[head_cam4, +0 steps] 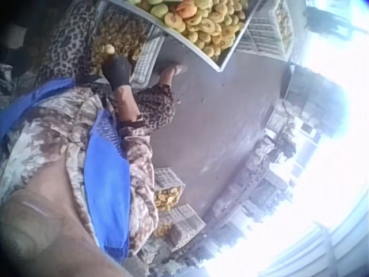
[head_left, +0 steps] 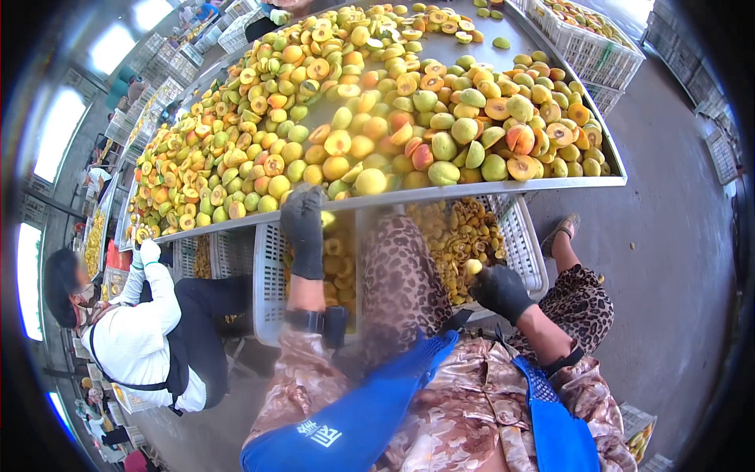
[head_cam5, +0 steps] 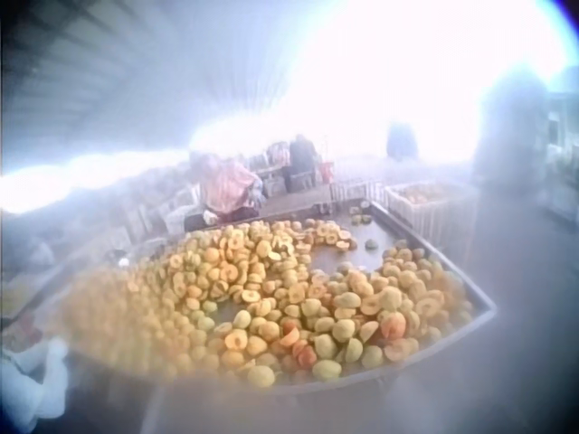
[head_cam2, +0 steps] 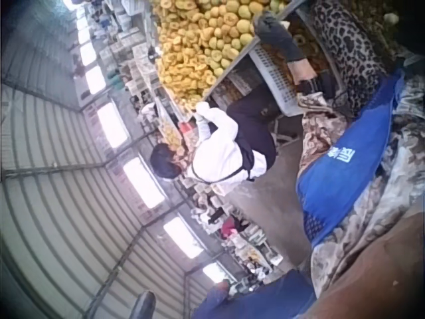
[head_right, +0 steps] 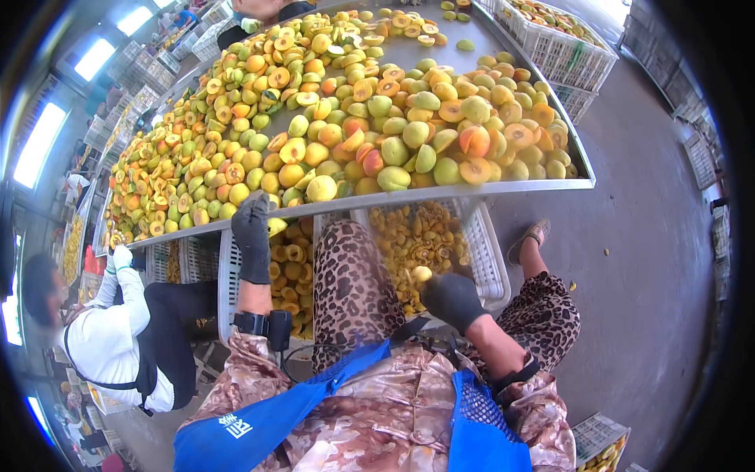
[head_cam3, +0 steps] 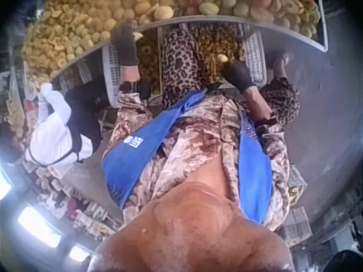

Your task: The recorder is using a small tool or knife to remove the pits from fresh apricots on a large metal tray.

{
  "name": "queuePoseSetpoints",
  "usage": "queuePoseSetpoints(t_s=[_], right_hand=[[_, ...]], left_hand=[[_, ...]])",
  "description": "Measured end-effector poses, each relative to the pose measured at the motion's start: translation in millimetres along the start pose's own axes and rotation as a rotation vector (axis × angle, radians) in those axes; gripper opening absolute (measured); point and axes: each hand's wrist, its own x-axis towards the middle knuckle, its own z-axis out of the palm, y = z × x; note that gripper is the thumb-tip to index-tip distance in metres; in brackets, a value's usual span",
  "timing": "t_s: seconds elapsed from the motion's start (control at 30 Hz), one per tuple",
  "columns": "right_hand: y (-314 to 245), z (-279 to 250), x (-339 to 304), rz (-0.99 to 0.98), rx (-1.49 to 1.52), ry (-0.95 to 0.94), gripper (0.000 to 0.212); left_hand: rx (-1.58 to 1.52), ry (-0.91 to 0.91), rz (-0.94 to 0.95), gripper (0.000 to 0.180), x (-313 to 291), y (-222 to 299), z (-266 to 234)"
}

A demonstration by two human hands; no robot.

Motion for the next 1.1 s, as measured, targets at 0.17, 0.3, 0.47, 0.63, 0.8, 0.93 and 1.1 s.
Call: queuePoseSetpoints(t_s=[0.17, 0.3, 0.47, 0.63, 0.8, 0.93, 1.1], right_hand=[[20.5, 13.3, 5.2, -0.017, -0.062, 0.038, 0.020], [13.6, 2.9, 1.8, 0.000, -0.104, 0.067, 0.022], [-3.5, -22.5, -11.5, 0.094, 0.179, 0.021, 0.025], [-32.6, -29.6, 5.4, 0.233, 0.657, -0.008, 0.020], [-47.9, -21.3, 27.3, -0.019, 0.488, 0.134, 0.015], [-42.9, -22.4, 24.6, -0.061, 0.364, 0.302, 0.014], [-39.4, -25.4, 7.0, 0.005, 0.481, 0.350, 0.015]], left_hand=[[0.434, -0.039, 0.076, 0.040, 90.0, -61.4, 24.1], [0.899, -0.006, 0.325, 0.039, 107.3, -69.3, 91.3], [0.283, -0.199, 0.272, 0.024, 113.3, -42.5, 105.8], [-0.951, -0.288, -0.272, 0.019, 40.9, 24.4, 92.7], [-1.213, -0.523, -0.619, 0.032, -70.8, 80.3, 103.5], [-0.982, -0.647, -0.537, 0.040, -119.8, 104.2, 117.4], [-1.056, -0.658, -0.611, 0.037, -145.6, 123.2, 137.3]])
